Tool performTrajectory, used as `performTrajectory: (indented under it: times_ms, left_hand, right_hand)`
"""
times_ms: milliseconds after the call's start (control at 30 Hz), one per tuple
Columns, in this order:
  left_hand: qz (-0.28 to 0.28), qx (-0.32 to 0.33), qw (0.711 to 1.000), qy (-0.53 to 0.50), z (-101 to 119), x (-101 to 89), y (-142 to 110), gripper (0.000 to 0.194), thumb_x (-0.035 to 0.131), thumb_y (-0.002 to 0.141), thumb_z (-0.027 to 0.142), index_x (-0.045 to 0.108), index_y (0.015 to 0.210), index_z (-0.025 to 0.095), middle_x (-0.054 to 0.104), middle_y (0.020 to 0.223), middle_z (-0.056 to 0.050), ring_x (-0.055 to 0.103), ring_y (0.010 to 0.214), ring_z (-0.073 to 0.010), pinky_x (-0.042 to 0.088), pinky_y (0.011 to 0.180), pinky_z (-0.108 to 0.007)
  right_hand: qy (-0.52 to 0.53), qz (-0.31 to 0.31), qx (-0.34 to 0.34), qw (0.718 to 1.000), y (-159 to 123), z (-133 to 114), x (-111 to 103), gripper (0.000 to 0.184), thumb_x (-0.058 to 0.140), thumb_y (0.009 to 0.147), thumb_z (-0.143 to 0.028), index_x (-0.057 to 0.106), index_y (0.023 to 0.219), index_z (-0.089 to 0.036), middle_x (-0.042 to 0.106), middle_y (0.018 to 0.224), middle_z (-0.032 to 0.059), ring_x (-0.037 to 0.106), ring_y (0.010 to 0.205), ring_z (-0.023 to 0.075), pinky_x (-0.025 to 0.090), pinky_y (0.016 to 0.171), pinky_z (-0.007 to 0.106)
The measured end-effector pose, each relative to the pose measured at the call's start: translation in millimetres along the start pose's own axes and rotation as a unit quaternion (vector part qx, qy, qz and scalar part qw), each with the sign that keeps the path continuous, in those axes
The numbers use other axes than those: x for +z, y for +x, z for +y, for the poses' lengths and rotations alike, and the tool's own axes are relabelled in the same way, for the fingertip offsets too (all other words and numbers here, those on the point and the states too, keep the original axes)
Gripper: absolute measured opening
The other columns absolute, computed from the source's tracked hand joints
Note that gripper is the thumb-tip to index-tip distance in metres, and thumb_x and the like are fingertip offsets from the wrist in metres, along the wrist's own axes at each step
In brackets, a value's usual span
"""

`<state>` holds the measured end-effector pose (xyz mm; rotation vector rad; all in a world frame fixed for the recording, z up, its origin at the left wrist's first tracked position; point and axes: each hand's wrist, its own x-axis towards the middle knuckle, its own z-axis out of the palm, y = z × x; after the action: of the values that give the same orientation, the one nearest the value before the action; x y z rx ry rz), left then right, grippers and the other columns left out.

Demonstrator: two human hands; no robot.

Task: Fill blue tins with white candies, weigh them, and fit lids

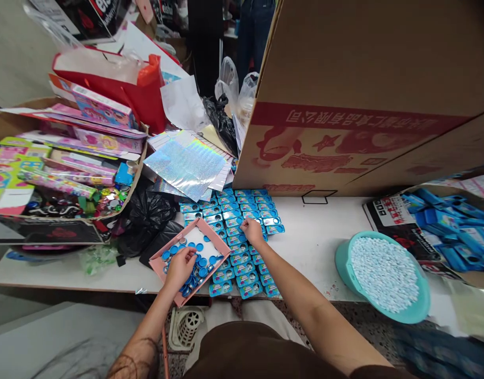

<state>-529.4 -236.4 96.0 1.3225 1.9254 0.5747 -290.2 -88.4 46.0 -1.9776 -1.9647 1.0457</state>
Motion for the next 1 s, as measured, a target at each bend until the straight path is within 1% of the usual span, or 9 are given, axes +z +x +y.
performTrajectory:
  times_ms: [133,200,300,367,467,600,700,833,1000]
  left_hand:
    - [0.007,-0.014,1.000,-0.015,-5.0,3.2,3.6,0.022,0.052,0.074,0.033,0.062,0.088,0.019,0.065,0.081,-0.003,0.060,0.072,-0.0171,0.050,0.071,-0.031]
    - [0.008,-0.020,0.999,-0.032,-8.7,6.5,9.2,0.024,0.053,0.072,0.034,0.063,0.087,0.019,0.066,0.080,-0.004,0.061,0.072,-0.0173,0.050,0.071,-0.031]
    - [0.018,-0.024,0.997,-0.068,-8.4,9.7,24.1,0.027,0.055,0.070,0.038,0.063,0.086,0.017,0.066,0.079,-0.004,0.061,0.071,-0.0176,0.050,0.070,-0.030]
    - [0.024,-0.018,0.996,-0.083,-1.2,9.1,38.3,0.029,0.056,0.070,0.039,0.063,0.085,0.017,0.066,0.078,-0.004,0.061,0.071,-0.0175,0.049,0.067,-0.029]
    - [0.042,0.010,0.998,-0.054,19.9,3.6,64.2,0.027,0.056,0.070,0.037,0.064,0.086,0.017,0.066,0.079,-0.004,0.059,0.069,-0.0166,0.047,0.066,-0.028]
    - [0.051,0.039,0.997,0.034,54.6,-4.8,101.3,0.020,0.058,0.070,0.031,0.067,0.084,0.019,0.067,0.078,-0.002,0.060,0.071,-0.0164,0.045,0.070,-0.027]
    - [0.042,0.046,0.994,0.092,71.2,-4.2,127.5,0.014,0.059,0.071,0.026,0.067,0.081,0.020,0.068,0.078,-0.002,0.061,0.074,-0.0170,0.044,0.070,-0.026]
    - [0.038,0.022,0.991,0.129,74.4,6.9,158.8,0.011,0.061,0.069,0.022,0.066,0.078,0.019,0.068,0.077,-0.003,0.061,0.075,-0.0175,0.043,0.069,-0.026]
    - [0.050,0.002,0.988,0.143,69.9,21.1,184.9,0.007,0.059,0.071,0.020,0.064,0.075,0.018,0.067,0.072,-0.004,0.061,0.071,-0.0186,0.041,0.064,-0.027]
  right_hand:
    - [0.191,0.071,0.009,0.979,-17.4,16.4,-9.0,0.017,0.054,0.077,-0.033,0.059,0.082,-0.017,0.064,0.073,0.0009,0.058,0.066,0.0142,0.043,0.063,0.023]
    - [0.243,0.106,0.024,0.964,-29.3,27.8,-13.7,0.024,0.054,0.076,-0.036,0.059,0.088,-0.016,0.064,0.076,0.0024,0.058,0.067,0.0151,0.045,0.062,0.024]
    - [0.266,0.083,0.031,0.960,-52.4,43.2,-14.8,0.023,0.055,0.074,-0.034,0.061,0.086,-0.016,0.064,0.074,0.0027,0.057,0.065,0.0153,0.045,0.061,0.025]
    - [0.246,0.058,0.029,0.967,-66.4,47.9,-10.0,0.014,0.057,0.072,-0.028,0.063,0.078,-0.017,0.064,0.074,0.0023,0.057,0.065,0.0152,0.046,0.063,0.025]
    - [0.181,0.057,0.030,0.981,-75.4,44.1,0.5,0.006,0.060,0.069,-0.019,0.064,0.073,-0.018,0.065,0.080,0.0025,0.059,0.071,0.0152,0.045,0.069,0.025]
    - [0.078,0.031,0.059,0.995,-67.0,28.6,6.3,0.002,0.063,0.070,-0.017,0.063,0.070,-0.018,0.066,0.078,0.0023,0.060,0.074,0.0148,0.040,0.066,0.022]
    - [-0.010,0.008,0.068,0.998,-60.5,18.8,1.9,0.006,0.067,0.070,-0.020,0.062,0.073,-0.018,0.066,0.080,0.0027,0.059,0.073,0.0144,0.035,0.060,0.022]
    - [-0.080,-0.026,0.090,0.992,-58.4,10.0,-6.5,0.016,0.069,0.073,-0.027,0.061,0.085,-0.020,0.067,0.086,0.0047,0.062,0.077,0.0171,0.031,0.055,0.023]
    - [-0.110,-0.085,0.109,0.984,-55.1,2.3,-9.3,0.016,0.065,0.078,-0.030,0.061,0.089,-0.020,0.069,0.088,0.0075,0.064,0.084,0.0209,0.031,0.055,0.024]
